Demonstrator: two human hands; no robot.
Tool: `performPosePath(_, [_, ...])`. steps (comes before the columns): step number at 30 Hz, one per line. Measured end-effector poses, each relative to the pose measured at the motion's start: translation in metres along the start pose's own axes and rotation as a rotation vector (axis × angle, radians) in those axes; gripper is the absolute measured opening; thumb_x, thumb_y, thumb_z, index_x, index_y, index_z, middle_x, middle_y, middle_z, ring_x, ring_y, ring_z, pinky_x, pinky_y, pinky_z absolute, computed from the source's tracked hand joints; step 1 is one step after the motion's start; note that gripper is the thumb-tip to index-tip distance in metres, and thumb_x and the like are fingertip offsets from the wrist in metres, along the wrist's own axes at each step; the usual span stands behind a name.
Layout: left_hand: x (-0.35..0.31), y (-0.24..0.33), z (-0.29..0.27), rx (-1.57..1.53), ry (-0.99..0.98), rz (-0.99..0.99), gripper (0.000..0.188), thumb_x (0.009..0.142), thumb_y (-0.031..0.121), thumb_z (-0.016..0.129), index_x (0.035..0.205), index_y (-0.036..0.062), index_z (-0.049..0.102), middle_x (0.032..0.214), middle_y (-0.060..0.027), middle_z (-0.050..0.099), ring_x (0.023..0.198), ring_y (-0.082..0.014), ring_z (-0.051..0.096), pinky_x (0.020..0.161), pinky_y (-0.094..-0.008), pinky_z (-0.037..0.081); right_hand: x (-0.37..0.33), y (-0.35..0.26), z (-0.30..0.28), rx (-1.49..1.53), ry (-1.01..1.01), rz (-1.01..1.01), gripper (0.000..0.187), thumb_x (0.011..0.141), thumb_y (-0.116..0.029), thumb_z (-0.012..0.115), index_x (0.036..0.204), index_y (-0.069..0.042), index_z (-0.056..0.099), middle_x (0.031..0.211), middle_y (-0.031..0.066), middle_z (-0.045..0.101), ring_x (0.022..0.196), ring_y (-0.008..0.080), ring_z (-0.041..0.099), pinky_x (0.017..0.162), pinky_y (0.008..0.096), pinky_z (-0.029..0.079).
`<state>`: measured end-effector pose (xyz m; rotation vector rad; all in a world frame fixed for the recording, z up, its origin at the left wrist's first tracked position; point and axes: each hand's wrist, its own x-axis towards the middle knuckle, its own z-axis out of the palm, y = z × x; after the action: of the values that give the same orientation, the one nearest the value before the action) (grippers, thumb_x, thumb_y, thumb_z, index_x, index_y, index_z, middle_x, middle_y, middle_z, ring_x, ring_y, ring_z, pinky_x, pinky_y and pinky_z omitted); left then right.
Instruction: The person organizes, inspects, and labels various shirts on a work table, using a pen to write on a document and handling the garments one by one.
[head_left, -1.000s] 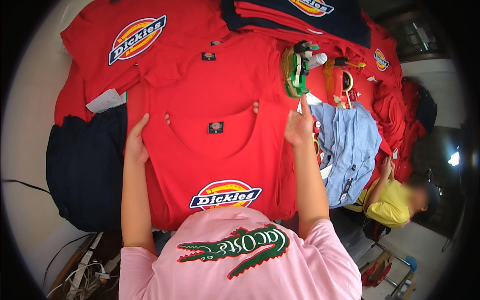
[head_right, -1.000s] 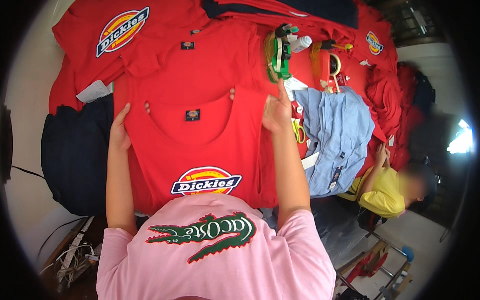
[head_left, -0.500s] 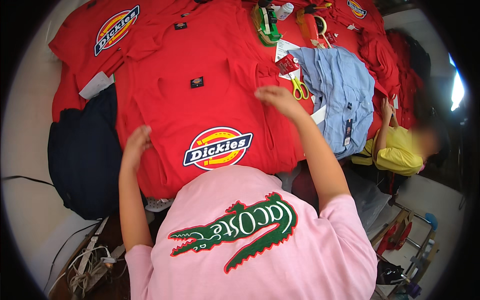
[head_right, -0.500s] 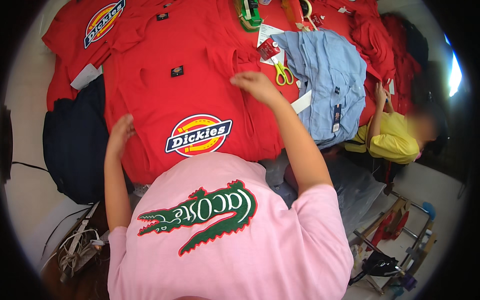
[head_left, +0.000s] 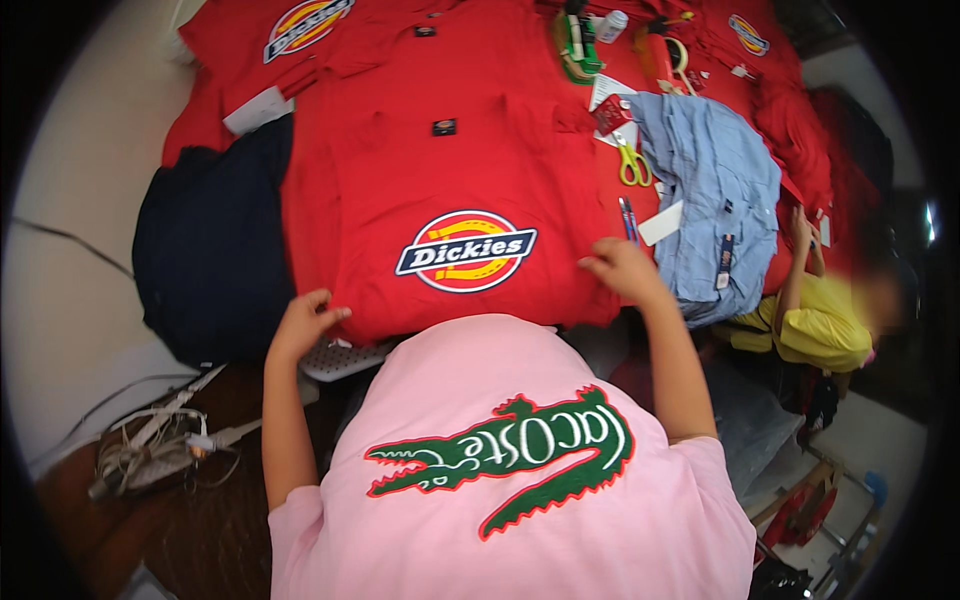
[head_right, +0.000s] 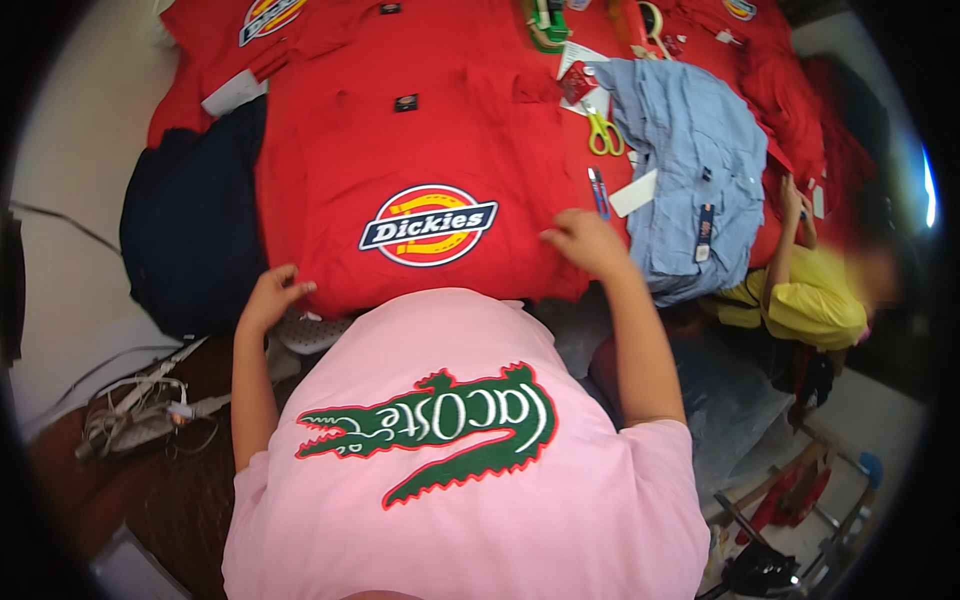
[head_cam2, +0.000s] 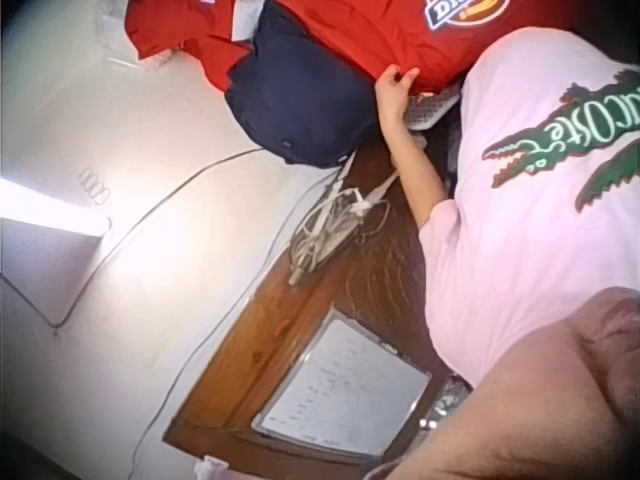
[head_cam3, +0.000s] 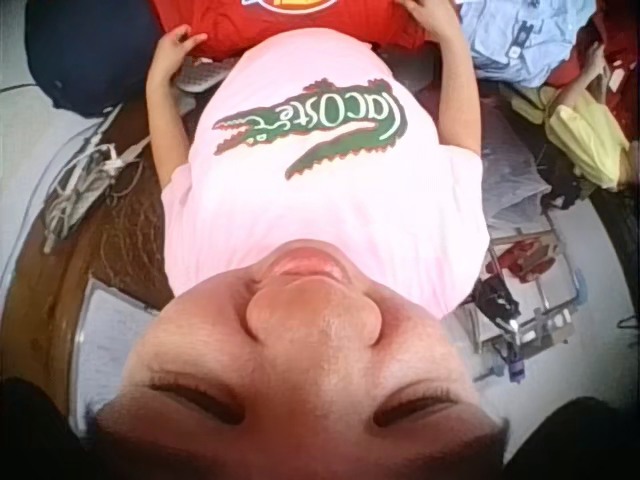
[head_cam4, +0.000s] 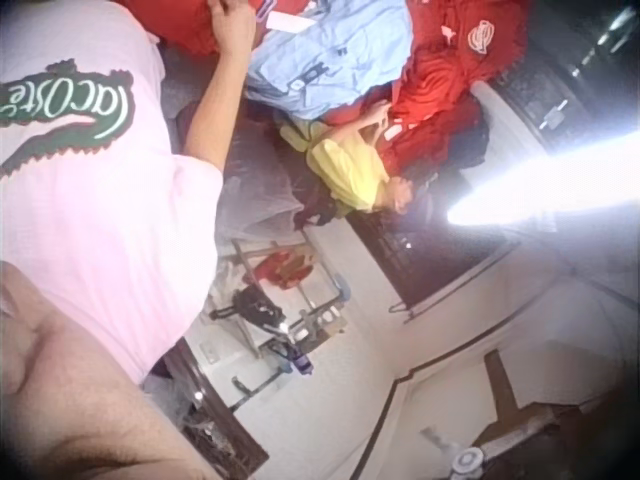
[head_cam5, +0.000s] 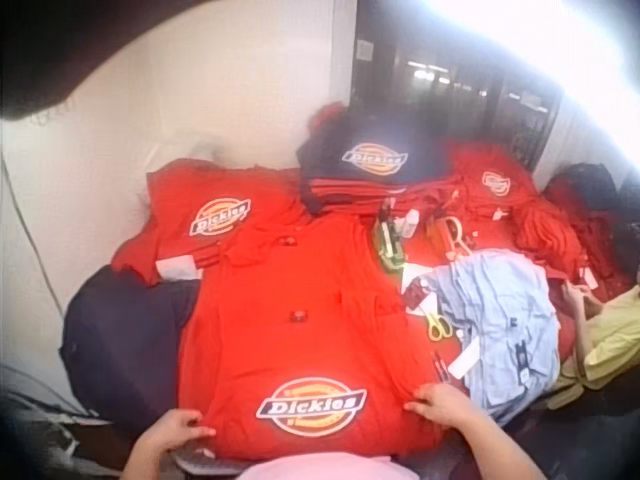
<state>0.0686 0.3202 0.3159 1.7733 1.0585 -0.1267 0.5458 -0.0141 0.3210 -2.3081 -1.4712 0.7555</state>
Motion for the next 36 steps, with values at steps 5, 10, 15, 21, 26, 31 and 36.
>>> performPosePath(5, [0.02,-0.055,-0.029,-0.249,-0.004,-0.069,0.018,0.091,0.018,0.086,0.087,0.008,0.071,0.081,0.0065,0.064,0.077,-0.0066,0.056,0.076,-0.026,0.047,-0.002,0.087,-0.009,0.371,0.134,0.194,0.03,0.099,-0.026,0.08,0.094,0.003,0.073,0.079,0.0021,0.06,0.077,0.0133,0.056,0.072,0.0328,0.046])
performPosePath(10, [0.021,-0.049,-0.024,-0.236,0.007,-0.119,0.017,0.088,0.016,0.088,0.089,0.0087,0.073,0.083,0.0051,0.068,0.077,-0.0063,0.059,0.075,-0.0244,0.047,0.007,0.089,0.003,0.385,0.114,0.24,0.031,0.099,-0.024,0.081,0.084,-0.001,0.067,0.075,-0.0047,0.052,0.073,0.0077,0.045,0.067,0.029,0.039])
performPosePath(15, [0.005,-0.041,-0.008,-0.272,-0.001,-0.143,0.02,0.087,0.015,0.089,0.099,0.0064,0.076,0.09,0.0012,0.074,0.083,-0.0089,0.068,0.08,-0.0263,0.054,-0.01,0.09,0.009,0.557,0.011,0.266,0.024,0.098,-0.025,0.082,0.099,-0.003,0.072,0.081,-0.0057,0.061,0.076,0.0068,0.055,0.069,0.027,0.044])
performPosePath(21, [-0.03,-0.039,0.006,-0.324,0.053,-0.147,0.03,0.089,0.018,0.088,0.112,0.0013,0.078,0.093,0.0,0.076,0.087,-0.01,0.068,0.083,-0.0267,0.053,-0.043,0.048,-0.008,0.549,-0.125,0.395,0.031,0.095,-0.025,0.084,0.116,-0.005,0.074,0.092,-0.0042,0.07,0.087,0.0071,0.064,0.078,0.0252,0.05])
performPosePath(26, [-0.055,-0.01,-0.029,-0.269,0.045,-0.064,0.021,0.089,0.018,0.087,0.101,0.0018,0.08,0.096,-0.0024,0.079,0.091,-0.0105,0.069,0.089,-0.0281,0.051,-0.076,0.061,-0.037,0.839,-0.073,0.246,0.022,0.095,-0.022,0.082,0.106,-0.006,0.072,0.092,-0.0041,0.069,0.091,0.0064,0.063,0.082,0.0254,0.048])
performPosePath(31, [-0.09,0.029,-0.1,-0.558,0.013,0.361,0.016,0.086,0.014,0.085,0.093,0.003,0.075,0.096,-0.0042,0.073,0.093,-0.0139,0.066,0.09,-0.0296,0.05,-0.085,0.03,-0.123,0.92,0.107,-0.007,0.02,0.095,-0.024,0.079,0.092,-0.009,0.066,0.092,-0.0035,0.067,0.089,0.0071,0.059,0.085,0.0244,0.045])
performPosePath(36, [-0.014,0.129,-0.176,-0.378,0.204,0.521,0.021,0.096,0.024,0.08,0.103,0.0047,0.072,0.102,-0.002,0.069,0.098,-0.0117,0.062,0.092,-0.0286,0.048,0.003,-0.004,-0.211,0.641,0.427,-0.121,0.019,0.099,-0.025,0.077,0.101,-0.007,0.07,0.094,-0.0049,0.062,0.092,0.0055,0.054,0.083,0.0244,0.041])
